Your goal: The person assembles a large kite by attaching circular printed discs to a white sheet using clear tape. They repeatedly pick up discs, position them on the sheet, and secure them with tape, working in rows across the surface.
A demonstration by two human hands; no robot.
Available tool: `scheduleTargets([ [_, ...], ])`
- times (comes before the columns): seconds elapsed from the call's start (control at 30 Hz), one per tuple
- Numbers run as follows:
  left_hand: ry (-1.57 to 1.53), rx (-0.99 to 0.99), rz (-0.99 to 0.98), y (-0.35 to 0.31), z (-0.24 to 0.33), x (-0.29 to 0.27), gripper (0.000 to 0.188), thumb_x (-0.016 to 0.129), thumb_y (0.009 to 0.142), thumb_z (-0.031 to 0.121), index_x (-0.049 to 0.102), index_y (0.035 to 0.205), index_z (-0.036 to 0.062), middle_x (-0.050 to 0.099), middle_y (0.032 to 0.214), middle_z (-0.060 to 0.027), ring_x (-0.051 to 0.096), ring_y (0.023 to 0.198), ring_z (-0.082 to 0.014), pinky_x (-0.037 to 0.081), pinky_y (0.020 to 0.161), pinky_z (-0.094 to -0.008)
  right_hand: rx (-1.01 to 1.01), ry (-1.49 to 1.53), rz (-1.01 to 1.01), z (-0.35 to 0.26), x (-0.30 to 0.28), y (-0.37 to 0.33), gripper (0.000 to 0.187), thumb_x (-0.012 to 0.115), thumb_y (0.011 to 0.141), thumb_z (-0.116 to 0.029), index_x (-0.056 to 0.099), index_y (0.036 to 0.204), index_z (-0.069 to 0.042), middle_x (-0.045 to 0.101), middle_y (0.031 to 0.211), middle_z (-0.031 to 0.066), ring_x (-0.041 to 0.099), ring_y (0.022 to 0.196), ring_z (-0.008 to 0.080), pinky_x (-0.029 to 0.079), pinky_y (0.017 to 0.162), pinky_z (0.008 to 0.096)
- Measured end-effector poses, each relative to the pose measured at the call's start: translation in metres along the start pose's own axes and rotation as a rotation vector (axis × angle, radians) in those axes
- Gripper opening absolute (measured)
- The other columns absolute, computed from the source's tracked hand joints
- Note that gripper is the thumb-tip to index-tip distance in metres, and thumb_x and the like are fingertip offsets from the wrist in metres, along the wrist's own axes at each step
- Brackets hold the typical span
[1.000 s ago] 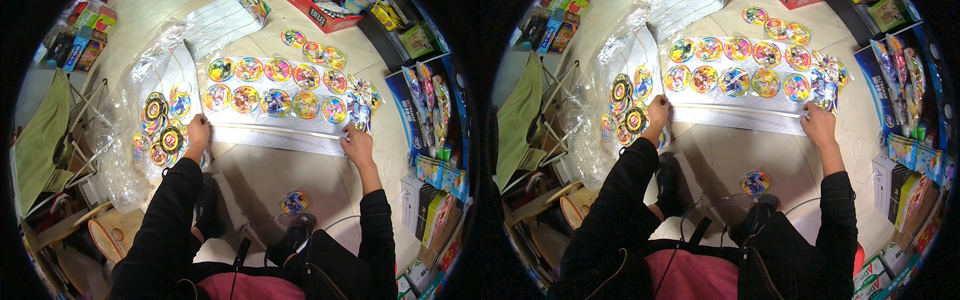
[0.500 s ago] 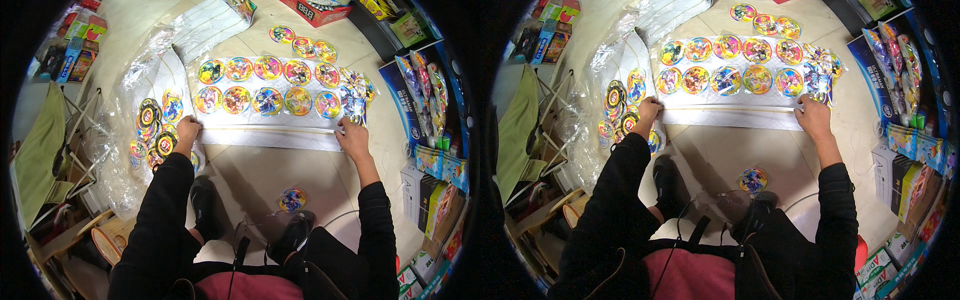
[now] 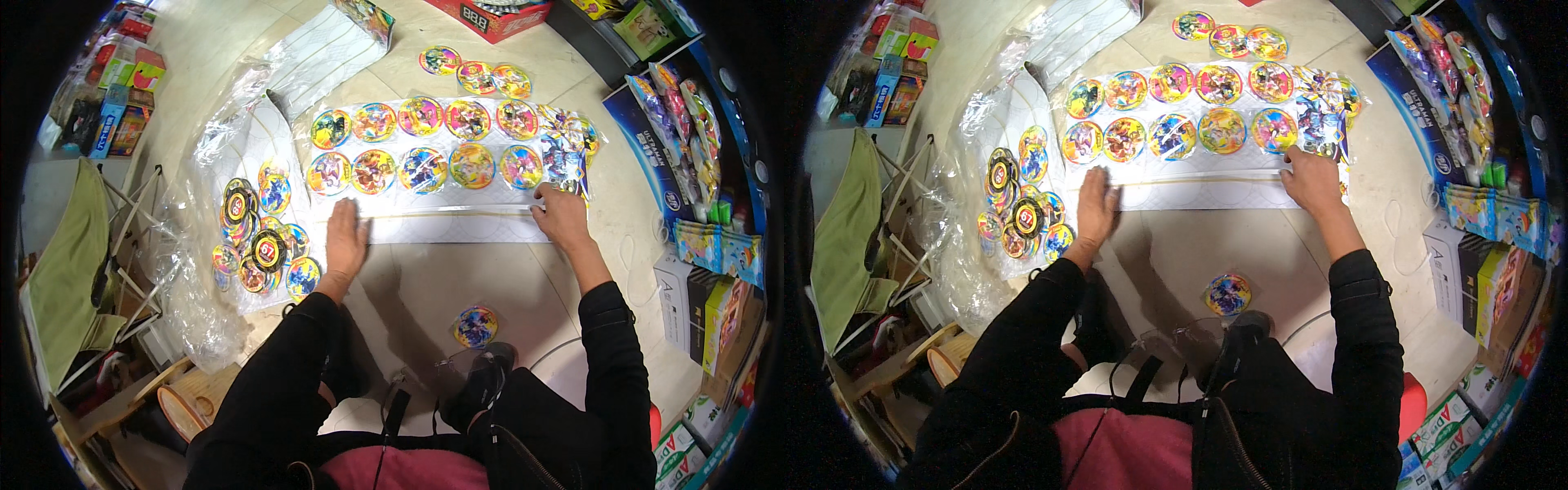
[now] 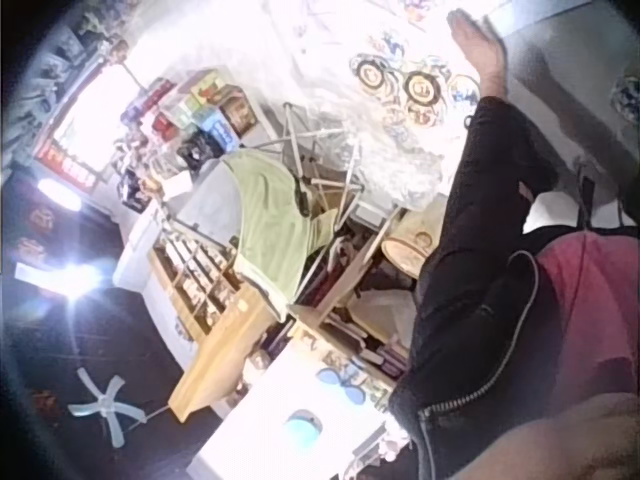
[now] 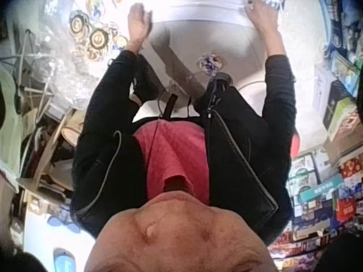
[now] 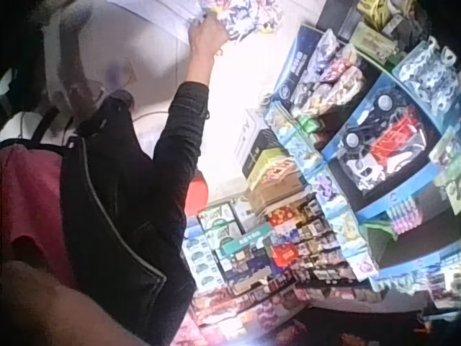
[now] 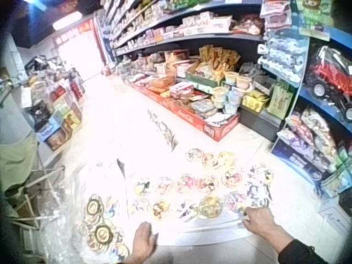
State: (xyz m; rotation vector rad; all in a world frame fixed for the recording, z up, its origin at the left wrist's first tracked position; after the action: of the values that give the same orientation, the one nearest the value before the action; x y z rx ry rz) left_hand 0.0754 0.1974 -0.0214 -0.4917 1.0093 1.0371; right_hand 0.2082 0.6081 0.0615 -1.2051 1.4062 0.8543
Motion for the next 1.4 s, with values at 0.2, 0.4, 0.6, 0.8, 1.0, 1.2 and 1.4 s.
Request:
scheduleTargets([
  [0.2,0.27,0.106,-0.317,-0.017,0.019,0.021,0.074,0.055,0.096,0.048,0.032,0.153,0.0059,0.019,0.16,-0.0266,0.021,0.146,-0.0476,0.024,0.114,-0.0599,0.002,0.028,-0.073,-0.001,0.002,-0.004,0.023,0.072,0.08,-0.024,0.065,0.095,-0.008,0.071,0.081,0.013,0.07,0.078,0.0316,0.053,0.069,0.0453],
  [0.4,0.333,0.158,-0.334,-0.001,0.052,0.013,0.071,0.057,0.094,0.051,0.036,0.153,0.018,0.023,0.158,-0.0275,0.021,0.146,-0.0472,0.026,0.112,-0.0627,-0.061,-0.048,-0.057,0.01,0.015,-0.004,0.024,0.071,0.08,-0.025,0.063,0.093,-0.007,0.07,0.079,0.015,0.069,0.077,0.0332,0.053,0.067,0.047],
  [0.6,0.175,0.431,-0.459,0.017,0.139,0.048,0.076,0.058,0.095,0.048,0.03,0.155,0.0107,0.025,0.161,-0.017,0.022,0.149,-0.0361,0.02,0.118,-0.0574,-0.093,-0.065,-0.053,0.003,0.022,0.003,0.022,0.067,0.081,-0.022,0.062,0.093,-0.005,0.069,0.076,0.0148,0.069,0.074,0.0337,0.053,0.065,0.047],
  [0.8,-0.004,0.529,-0.569,0.03,0.203,0.103,0.075,0.054,0.096,0.047,0.029,0.154,0.0057,0.022,0.163,-0.0142,0.018,0.151,-0.0329,0.018,0.12,-0.0553,-0.126,-0.137,-0.08,-0.002,0.045,0.01,0.01,0.059,0.084,-0.013,0.062,0.089,-0.005,0.069,0.074,0.0147,0.07,0.072,0.0338,0.055,0.064,0.046],
  [1.0,0.002,0.595,-0.582,0.041,0.217,0.128,0.073,0.058,0.093,0.049,0.038,0.151,0.0104,0.026,0.162,-0.0128,0.02,0.15,-0.0335,0.02,0.117,-0.0604,-0.008,-0.044,-0.219,-0.006,0.041,0.011,0.026,0.069,0.083,-0.023,0.06,0.099,-0.005,0.07,0.083,0.0153,0.069,0.083,0.0341,0.054,0.073,0.0454],
  [1.2,-0.091,0.56,-0.481,0.032,0.21,0.137,0.08,0.062,0.088,0.054,0.035,0.153,0.0158,0.028,0.161,-0.0118,0.02,0.15,-0.0351,0.018,0.115,-0.0648,0.15,0.128,-0.369,0.012,-0.002,0.006,0.033,0.069,0.083,-0.032,0.066,0.105,-0.007,0.072,0.096,0.0144,0.07,0.091,0.0331,0.053,0.078,0.045],
  [1.4,-0.157,0.558,-0.482,0.03,0.214,0.144,0.084,0.063,0.086,0.056,0.032,0.155,0.0203,0.026,0.162,-0.0111,0.018,0.151,-0.0346,0.015,0.114,-0.0674,0.157,-0.135,-0.452,0.026,0.001,0.009,0.025,0.062,0.088,-0.03,0.076,0.086,-0.009,0.074,0.088,0.012,0.071,0.084,0.0301,0.055,0.074,0.0413],
])
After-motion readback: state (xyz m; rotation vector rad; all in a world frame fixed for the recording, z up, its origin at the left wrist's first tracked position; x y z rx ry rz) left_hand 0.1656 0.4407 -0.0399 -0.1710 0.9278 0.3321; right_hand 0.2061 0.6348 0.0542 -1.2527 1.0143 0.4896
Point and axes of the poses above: each hand's wrist, its own y-axis towards the middle knuckle, its own x-axis out of the palm, z = x × y, the point moved 2 cm from there along y, towards the middle knuckle
